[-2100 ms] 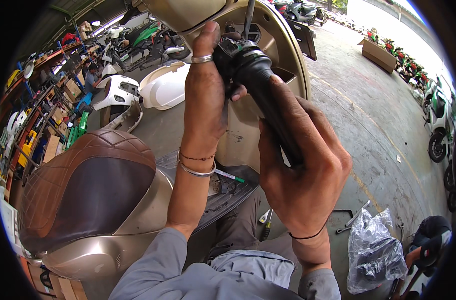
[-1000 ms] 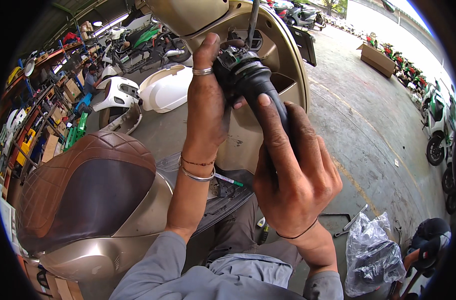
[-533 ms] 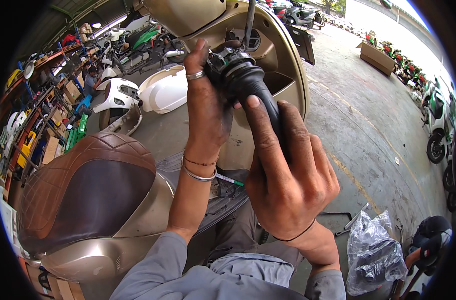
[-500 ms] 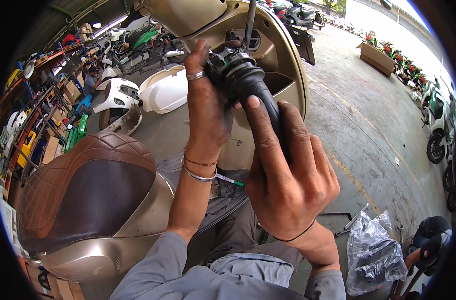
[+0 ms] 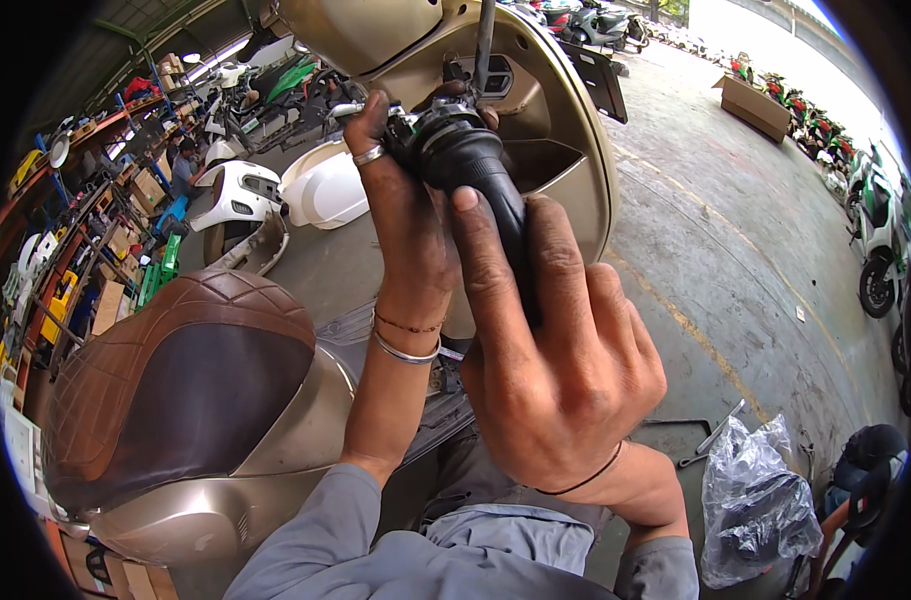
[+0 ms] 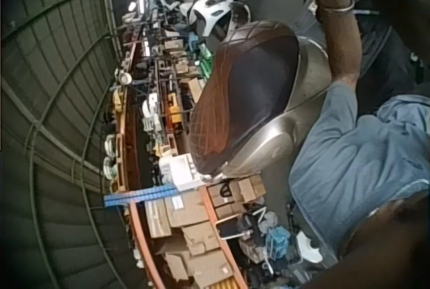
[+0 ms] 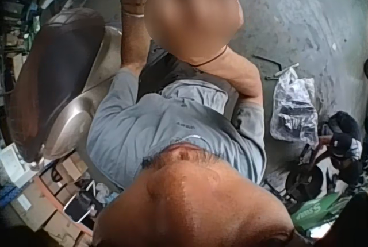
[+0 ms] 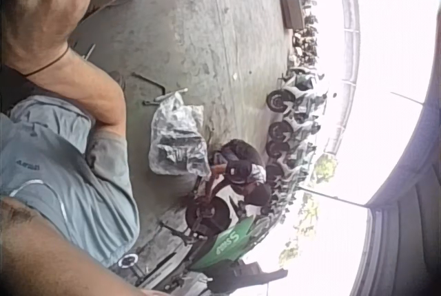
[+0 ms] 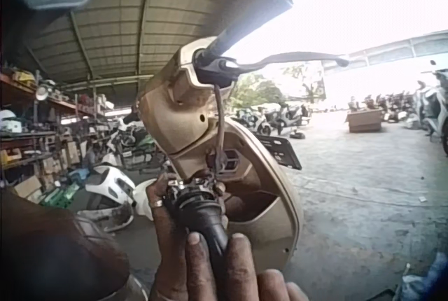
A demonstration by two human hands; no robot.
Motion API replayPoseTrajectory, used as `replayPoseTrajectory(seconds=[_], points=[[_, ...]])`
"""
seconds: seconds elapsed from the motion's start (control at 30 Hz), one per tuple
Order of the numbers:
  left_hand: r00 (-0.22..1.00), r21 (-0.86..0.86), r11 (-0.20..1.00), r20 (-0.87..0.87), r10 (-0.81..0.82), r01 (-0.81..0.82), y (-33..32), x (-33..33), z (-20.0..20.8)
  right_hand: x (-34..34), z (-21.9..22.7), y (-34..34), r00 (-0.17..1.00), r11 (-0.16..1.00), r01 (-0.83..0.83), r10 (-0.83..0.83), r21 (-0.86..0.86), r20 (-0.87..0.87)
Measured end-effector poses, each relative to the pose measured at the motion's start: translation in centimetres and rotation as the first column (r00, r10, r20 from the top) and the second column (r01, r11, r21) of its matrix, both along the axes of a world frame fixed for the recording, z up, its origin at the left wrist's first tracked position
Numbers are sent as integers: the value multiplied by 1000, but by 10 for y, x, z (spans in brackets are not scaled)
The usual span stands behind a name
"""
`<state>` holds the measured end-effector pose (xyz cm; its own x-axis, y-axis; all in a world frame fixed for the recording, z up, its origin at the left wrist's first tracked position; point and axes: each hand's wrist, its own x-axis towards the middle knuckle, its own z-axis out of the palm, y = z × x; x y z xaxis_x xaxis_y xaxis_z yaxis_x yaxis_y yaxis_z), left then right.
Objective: The person assembles a motorcycle throttle by inserting a spring into a handle grip and sliding the grip onto the handlebar assembly, using a screwdriver to secure components.
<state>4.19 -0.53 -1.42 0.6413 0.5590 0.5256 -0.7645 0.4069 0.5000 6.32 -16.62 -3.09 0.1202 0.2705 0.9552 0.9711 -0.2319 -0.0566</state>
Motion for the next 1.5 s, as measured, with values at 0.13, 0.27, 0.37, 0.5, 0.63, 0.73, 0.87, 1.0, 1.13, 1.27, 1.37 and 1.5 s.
replayPoseTrajectory(seconds=[0.13, 0.27, 0.37, 0.5, 0.63, 0.73, 0.87, 1.0, 1.13, 1.27, 1.37, 1.5], points=[[999, 31, 999, 18, -28, 27, 5, -2, -6, -3, 1, 2, 999, 999, 35, -35, 2, 18], [995, 23, 995, 24, -96, 96, 9, -2, -8, -3, 1, 2, 999, 999, 35, -35, 0, 22], [999, -57, 997, -1, -51, 51, 2, -1, -3, 2, 2, -1, 1000, 1000, -13, 13, -12, -5], [988, -58, 989, -82, 131, -136, -8, -2, 6, 10, 4, -9, 988, 988, -141, 136, -58, -79], [900, 195, 910, -175, 400, -367, -24, -10, 14, 26, 0, -12, 935, 957, -290, 288, 20, -208], [813, 355, 837, -268, 517, -416, -26, -12, 18, 38, -4, -10, 874, 924, -372, 380, 86, -303], [761, 486, 772, -285, 583, -409, -29, -15, 24, 43, 1, -15, 778, 873, -464, 483, 152, -402], [764, 466, 784, -295, 574, -409, -28, -15, 23, 43, 0, -14, 760, 862, -479, 501, 164, -414], [776, 455, 796, -296, 557, -398, -26, -14, 22, 43, 0, -14, 772, 866, -478, 495, 148, -399], [785, 458, 795, -280, 553, -397, -26, -15, 23, 40, 1, -15, 763, 861, -484, 503, 155, -406], [794, 448, 804, -279, 540, -390, -24, -14, 22, 40, 1, -14, 778, 869, -470, 490, 152, -393], [810, 430, 817, -270, 521, -383, -24, -14, 22, 41, -3, -11, 805, 881, -447, 471, 153, -360]])
